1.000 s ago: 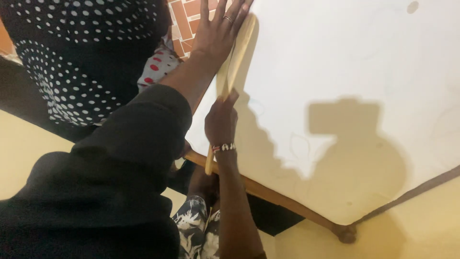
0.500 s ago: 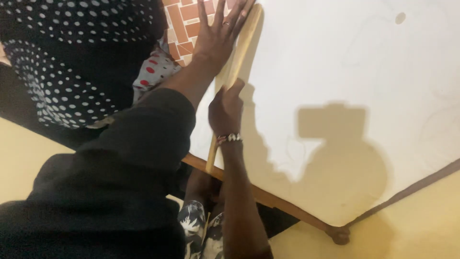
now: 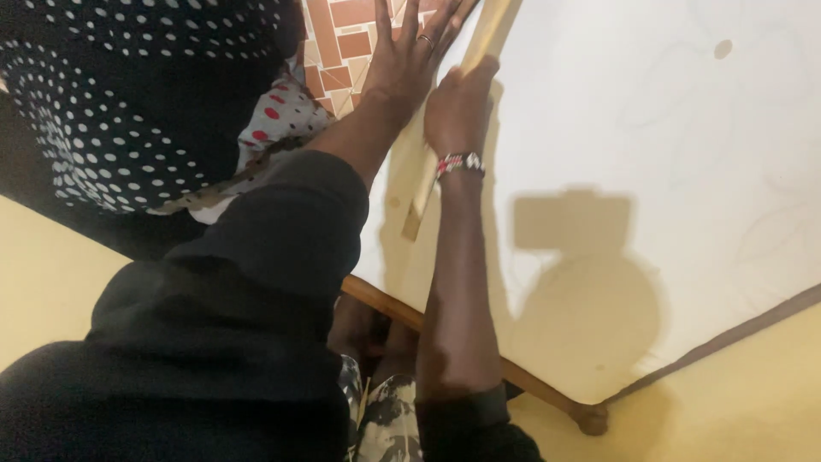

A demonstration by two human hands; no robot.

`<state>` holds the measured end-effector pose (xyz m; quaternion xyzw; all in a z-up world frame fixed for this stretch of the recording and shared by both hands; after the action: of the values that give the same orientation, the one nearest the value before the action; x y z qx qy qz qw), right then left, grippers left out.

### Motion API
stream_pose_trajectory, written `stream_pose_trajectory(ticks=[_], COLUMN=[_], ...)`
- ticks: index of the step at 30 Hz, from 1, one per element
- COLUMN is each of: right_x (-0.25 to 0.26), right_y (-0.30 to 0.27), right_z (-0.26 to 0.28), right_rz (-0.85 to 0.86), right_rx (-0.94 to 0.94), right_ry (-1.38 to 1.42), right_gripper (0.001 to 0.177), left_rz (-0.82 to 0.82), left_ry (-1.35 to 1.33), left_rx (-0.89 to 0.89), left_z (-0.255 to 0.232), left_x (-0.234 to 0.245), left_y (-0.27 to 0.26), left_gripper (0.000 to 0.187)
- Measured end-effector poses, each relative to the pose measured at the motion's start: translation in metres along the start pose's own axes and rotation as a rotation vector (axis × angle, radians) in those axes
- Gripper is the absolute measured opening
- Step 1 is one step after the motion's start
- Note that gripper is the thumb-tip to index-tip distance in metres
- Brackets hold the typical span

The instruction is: The recorder uses a wooden tool to push the mattress back into the frame and repair the bed structure.

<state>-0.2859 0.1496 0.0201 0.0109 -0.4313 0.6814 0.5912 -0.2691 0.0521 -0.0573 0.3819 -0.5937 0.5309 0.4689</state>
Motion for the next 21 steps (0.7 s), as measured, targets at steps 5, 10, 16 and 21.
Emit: stream_pose_trajectory(ticks=[5, 10, 16, 21], right_x=[0.007, 0.008, -0.002, -0.009], right_y=[-0.003, -0.064, 0.001, -0.018], right_z=[0.004, 0.006, -0.003, -0.009], right_rz=[-0.006, -0.046, 0.012, -0.085], right_rx=[0.016, 0.076, 0.044, 0.114], right_ry=[-0.002, 0.024, -0.028, -0.020], right_gripper=[0.033, 0.041, 0.032, 0.035], left_rz=[0.010, 0.021, 0.043, 0.114], left_ry=[0.245, 0.274, 0.206, -0.046], left_rx=[-0.038, -0.039, -0.038, 0.015], left_z=[0.001, 0.000, 0.004, 0.005], left_x=[-0.001, 0.011, 0.013, 0.005], left_y=[0.001, 0.001, 0.001, 0.006], left_gripper=[0.089, 0.089, 0.085, 0.077])
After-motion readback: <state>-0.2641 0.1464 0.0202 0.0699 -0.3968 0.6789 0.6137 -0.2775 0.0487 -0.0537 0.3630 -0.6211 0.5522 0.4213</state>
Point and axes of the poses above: each hand's wrist, its own y-axis towards the middle knuckle, its own x-axis out of the back of the hand, z = x × y, the point moved 4 cm from there along y, towards the middle knuckle, and after that the axes turned 3 degrees about -z, right-handed, at the moved point
